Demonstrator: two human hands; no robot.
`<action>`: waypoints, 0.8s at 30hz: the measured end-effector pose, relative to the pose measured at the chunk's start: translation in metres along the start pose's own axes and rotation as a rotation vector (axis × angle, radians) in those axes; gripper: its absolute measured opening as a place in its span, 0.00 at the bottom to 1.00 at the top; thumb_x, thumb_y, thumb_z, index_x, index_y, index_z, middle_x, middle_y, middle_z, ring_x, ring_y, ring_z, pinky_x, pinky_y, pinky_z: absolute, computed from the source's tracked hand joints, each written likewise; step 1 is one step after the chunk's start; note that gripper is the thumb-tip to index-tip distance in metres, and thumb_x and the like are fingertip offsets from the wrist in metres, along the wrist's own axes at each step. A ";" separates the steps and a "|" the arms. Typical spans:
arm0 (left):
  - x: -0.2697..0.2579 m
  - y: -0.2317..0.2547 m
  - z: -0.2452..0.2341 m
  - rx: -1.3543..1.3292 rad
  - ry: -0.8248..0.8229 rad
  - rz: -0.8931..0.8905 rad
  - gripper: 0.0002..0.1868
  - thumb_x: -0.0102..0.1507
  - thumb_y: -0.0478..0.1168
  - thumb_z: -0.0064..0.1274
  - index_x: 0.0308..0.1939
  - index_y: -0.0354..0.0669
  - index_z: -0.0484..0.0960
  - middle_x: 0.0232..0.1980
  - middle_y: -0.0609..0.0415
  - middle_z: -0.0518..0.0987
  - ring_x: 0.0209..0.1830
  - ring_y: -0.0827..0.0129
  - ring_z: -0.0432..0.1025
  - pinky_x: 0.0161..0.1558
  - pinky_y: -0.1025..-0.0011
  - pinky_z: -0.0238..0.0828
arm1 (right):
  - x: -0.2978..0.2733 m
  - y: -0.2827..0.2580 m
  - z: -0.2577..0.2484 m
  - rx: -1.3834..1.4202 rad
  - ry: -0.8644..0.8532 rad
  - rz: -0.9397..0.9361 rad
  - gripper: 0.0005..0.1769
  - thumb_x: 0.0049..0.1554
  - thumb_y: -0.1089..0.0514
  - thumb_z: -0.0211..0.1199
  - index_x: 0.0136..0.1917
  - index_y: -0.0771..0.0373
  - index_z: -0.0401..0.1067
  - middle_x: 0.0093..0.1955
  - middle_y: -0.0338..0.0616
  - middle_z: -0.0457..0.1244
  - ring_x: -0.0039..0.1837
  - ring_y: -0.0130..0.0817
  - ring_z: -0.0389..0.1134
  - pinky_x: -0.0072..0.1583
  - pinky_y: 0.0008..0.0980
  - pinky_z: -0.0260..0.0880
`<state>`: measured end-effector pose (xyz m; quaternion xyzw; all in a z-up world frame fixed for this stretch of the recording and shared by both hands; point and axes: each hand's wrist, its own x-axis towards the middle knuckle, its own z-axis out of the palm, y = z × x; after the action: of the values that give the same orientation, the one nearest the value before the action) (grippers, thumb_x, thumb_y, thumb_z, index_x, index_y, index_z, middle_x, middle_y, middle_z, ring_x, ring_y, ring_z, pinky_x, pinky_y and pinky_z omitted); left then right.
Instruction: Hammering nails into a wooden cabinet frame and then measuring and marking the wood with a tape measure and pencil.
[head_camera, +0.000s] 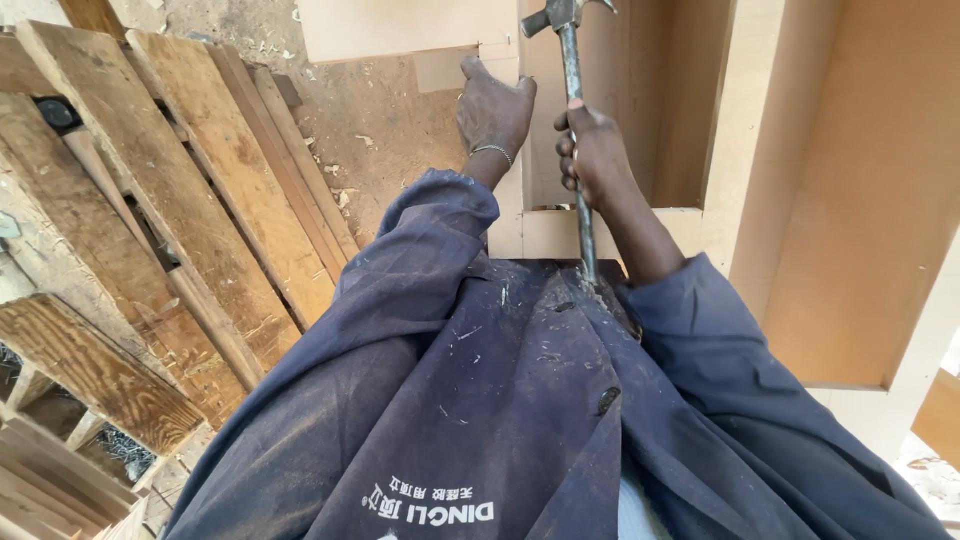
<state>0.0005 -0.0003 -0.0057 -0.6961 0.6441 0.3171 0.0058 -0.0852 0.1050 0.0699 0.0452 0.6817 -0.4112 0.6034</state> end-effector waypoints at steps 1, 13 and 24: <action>0.001 -0.001 0.001 -0.006 -0.003 -0.001 0.30 0.57 0.54 0.56 0.53 0.40 0.63 0.41 0.41 0.84 0.42 0.42 0.79 0.42 0.50 0.74 | -0.009 0.004 -0.006 -0.005 0.004 0.000 0.20 0.68 0.42 0.40 0.46 0.57 0.64 0.28 0.31 0.52 0.24 0.22 0.44 0.28 0.27 0.45; 0.002 -0.004 -0.002 -0.061 -0.018 0.000 0.25 0.57 0.48 0.54 0.50 0.41 0.62 0.40 0.41 0.84 0.43 0.40 0.79 0.42 0.48 0.75 | -0.080 -0.037 -0.026 -0.832 0.153 -0.609 0.22 0.70 0.38 0.44 0.48 0.59 0.60 0.34 0.42 0.57 0.34 0.38 0.55 0.37 0.44 0.51; -0.004 0.000 -0.012 -0.138 -0.026 0.027 0.24 0.57 0.46 0.51 0.53 0.37 0.66 0.45 0.37 0.84 0.49 0.35 0.76 0.50 0.47 0.72 | -0.006 0.009 -0.017 -1.015 0.151 -0.573 0.27 0.69 0.39 0.38 0.51 0.64 0.65 0.41 0.55 0.65 0.42 0.60 0.64 0.41 0.55 0.58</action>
<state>0.0058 -0.0021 0.0054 -0.6818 0.6300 0.3698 -0.0383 -0.0922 0.1240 0.0691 -0.4062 0.8195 -0.1760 0.3639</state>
